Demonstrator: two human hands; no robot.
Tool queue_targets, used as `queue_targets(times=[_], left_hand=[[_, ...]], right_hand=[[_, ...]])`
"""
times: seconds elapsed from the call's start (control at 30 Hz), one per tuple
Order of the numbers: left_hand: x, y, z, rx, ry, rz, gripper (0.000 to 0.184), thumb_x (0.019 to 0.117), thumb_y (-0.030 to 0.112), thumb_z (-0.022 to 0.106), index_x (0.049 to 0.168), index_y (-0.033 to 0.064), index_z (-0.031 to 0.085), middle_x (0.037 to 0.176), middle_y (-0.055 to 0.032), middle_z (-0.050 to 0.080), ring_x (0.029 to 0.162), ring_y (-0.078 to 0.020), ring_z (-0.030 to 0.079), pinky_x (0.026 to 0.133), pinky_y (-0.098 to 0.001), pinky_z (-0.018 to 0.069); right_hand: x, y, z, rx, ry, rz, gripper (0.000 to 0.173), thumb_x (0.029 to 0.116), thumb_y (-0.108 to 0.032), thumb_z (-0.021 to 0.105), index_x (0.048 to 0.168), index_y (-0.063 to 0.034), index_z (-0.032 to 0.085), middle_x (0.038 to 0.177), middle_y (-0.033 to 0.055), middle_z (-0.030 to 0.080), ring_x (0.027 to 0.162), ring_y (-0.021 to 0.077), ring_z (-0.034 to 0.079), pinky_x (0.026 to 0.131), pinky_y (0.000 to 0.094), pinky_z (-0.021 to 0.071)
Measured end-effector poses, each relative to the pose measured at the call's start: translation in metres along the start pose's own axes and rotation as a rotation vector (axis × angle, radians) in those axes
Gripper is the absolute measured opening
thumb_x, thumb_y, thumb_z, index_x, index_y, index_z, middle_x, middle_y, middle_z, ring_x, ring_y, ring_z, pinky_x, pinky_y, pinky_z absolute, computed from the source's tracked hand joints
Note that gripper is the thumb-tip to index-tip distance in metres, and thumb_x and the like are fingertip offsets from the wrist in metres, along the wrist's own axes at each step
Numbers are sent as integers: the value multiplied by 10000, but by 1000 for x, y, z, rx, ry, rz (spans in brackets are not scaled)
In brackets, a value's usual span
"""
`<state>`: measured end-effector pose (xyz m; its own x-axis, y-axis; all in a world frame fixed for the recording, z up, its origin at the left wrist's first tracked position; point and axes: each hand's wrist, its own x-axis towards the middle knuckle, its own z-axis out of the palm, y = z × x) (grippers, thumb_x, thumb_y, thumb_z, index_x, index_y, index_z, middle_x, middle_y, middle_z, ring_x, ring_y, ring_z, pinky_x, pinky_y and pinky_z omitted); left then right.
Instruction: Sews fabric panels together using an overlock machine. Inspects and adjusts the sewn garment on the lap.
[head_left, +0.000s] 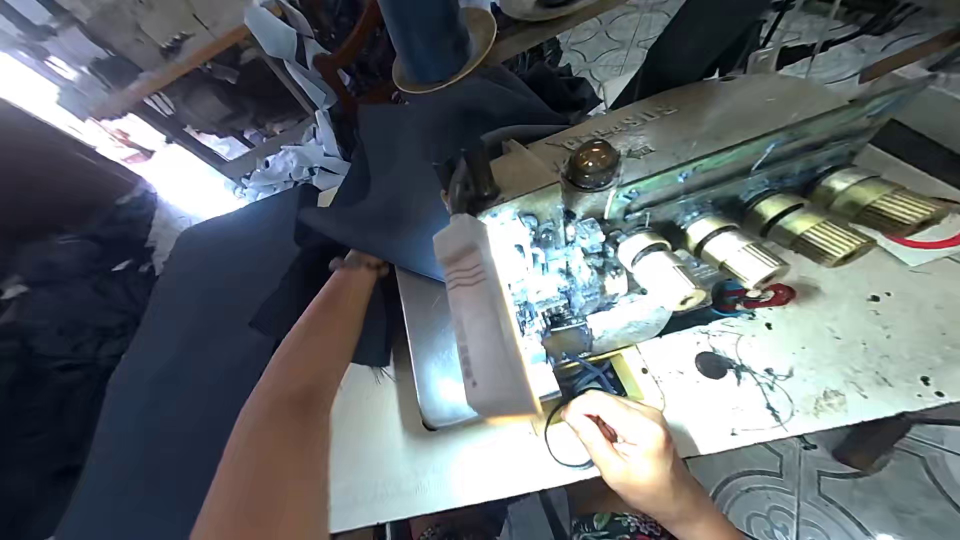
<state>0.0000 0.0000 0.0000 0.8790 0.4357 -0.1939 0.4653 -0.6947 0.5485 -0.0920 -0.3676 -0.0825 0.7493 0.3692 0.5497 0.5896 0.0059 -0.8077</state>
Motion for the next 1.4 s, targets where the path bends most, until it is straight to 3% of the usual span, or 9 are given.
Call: queue_targets(times=[0.1, 0.2, 0.37, 0.57, 0.97, 1.13, 1.2, 1.27, 1.4], left_hand=[[-84, 31, -29, 310, -170, 234, 233, 1028, 76, 570, 1202, -60, 644, 1183, -263, 654, 1117, -400, 631, 978, -591, 470], [-130, -35, -56, 394, -63, 374, 239, 1044, 133, 581, 1222, 48, 716, 1083, -169, 737, 962, -356, 715, 871, -619, 550], [-194, -142, -97, 308, 292, -18, 499, 1006, 222, 673, 1367, -85, 519, 1288, -352, 585, 1168, -549, 590, 972, -724, 460], [-203, -177, -66, 290, 508, 46, 229, 1042, 152, 595, 1091, -57, 673, 1054, -280, 661, 984, -469, 653, 880, -669, 500], [-183, -177, -134, 75, 436, -249, 374, 1099, 169, 433, 1265, -135, 576, 1228, -377, 599, 1204, -519, 571, 1033, -678, 403], [-230, -125, -116, -317, 398, -110, 380, 1122, 180, 358, 1394, -17, 537, 1321, -182, 609, 1154, -189, 606, 1003, -432, 490], [-275, -100, -97, -345, 219, 31, 330, 1122, 179, 353, 1310, 67, 601, 1109, -27, 679, 918, -29, 641, 827, -289, 563], [-310, -98, -74, -398, 4, 201, 328, 1094, 153, 373, 1276, 93, 639, 1020, 34, 703, 828, 5, 645, 741, -238, 575], [-359, -84, -19, -393, -331, 402, 356, 1084, 135, 406, 1332, 56, 650, 1200, 39, 714, 1063, 55, 639, 969, -186, 527]], right_hand=[[1, -1, 0, 19, -12, 19, 223, 1001, -153, 560, 867, -7, 663, 725, 21, 634, 637, -70, 524, 609, 55, 426], [0, -1, 0, 72, -40, 59, 237, 1009, -155, 554, 888, 7, 678, 731, 0, 644, 635, -81, 549, 604, 72, 467], [0, -1, 0, 37, -68, 71, 247, 1002, -147, 541, 889, 12, 691, 749, -32, 649, 655, -102, 553, 622, 70, 472], [-2, -3, -1, -51, -73, 72, 248, 999, -146, 531, 896, 6, 697, 783, -32, 658, 687, -112, 561, 655, 64, 473], [-3, -7, -1, -132, -70, 55, 276, 1003, -181, 531, 892, 12, 694, 734, -32, 634, 656, -119, 540, 637, 62, 452], [-3, -43, 4, 357, -149, 431, 256, 1040, -77, 416, 951, -93, 655, 690, -113, 653, 589, -50, 599, 578, 113, 516], [-10, -63, 15, 739, -461, 647, 379, 1088, -326, 323, 1132, -141, 651, 874, -61, 743, 748, 54, 702, 711, 234, 597], [-19, -74, 41, 962, -709, 780, 701, 988, -693, 420, 1349, -109, 565, 1165, 18, 734, 1056, 172, 711, 932, 368, 580], [-31, -79, 84, 1179, -724, 888, 1053, 841, -867, 435, 1484, -34, 395, 1350, 59, 638, 1256, 206, 615, 1047, 413, 511]])
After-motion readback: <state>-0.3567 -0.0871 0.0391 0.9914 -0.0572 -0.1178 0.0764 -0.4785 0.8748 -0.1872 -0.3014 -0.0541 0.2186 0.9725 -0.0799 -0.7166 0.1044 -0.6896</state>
